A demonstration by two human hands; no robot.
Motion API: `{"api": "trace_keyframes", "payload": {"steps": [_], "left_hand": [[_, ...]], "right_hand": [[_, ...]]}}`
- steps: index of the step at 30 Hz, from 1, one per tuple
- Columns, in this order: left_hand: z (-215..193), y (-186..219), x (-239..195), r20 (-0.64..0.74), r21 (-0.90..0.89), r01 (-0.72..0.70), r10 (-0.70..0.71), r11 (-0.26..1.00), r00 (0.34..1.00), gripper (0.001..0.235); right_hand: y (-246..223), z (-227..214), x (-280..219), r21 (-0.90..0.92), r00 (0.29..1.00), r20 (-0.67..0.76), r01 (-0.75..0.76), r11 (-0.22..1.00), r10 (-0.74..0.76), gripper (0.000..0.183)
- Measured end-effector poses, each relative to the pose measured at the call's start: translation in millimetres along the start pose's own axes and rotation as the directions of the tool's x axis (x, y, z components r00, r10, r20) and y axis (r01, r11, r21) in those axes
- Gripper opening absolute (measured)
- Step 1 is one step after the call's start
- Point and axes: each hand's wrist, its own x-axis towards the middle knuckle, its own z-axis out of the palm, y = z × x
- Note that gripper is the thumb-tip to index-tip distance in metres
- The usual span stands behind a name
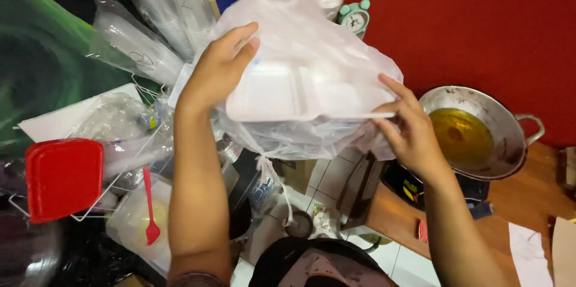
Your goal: The person retrieves a white styrofoam container and places it on a wooden table. They then fold a large sheet of brown paper multiple times to create a smaller square and place it inside the container. Finally, they use scissors to trim the folded paper.
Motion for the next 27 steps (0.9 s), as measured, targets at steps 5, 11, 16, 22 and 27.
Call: {"api": "trace_keyframes", "payload": {"steps": [5,11,16,22,27], "left_hand": [[35,30,-83,-0.451,-0.156,-0.437,0.330,0.886,0.830,0.027],[90,-10,-140,-0.941,-0.040,-0.614,0.177,0.788,0.289,0.037],[85,-5,-172,-0.712,-0.701,-0.654,-0.340,0.286,0.614,0.054],[103,-6,-199,-0.465,-0.841,-0.407,-0.094,0.357,0.880,0.055],[147,6,-213,0.079,-0.885,-0.048,0.251,0.463,0.965,0.058]], "right_hand": [[9,18,-1,0.258,0.988,-0.157,0.043,0.965,-0.002,0.005],[-14,25,-4,0.330,0.988,-0.105,0.140,0.933,-0.111,0.007],[-49,35,-35,0.268,0.981,-0.121,0.178,0.947,-0.150,0.016],[-74,40,-109,-0.117,0.959,-0.250,0.108,0.987,-0.135,0.027],[-76,30,-181,-0.387,0.890,-0.447,-0.107,0.916,-0.085,0.018]]}}
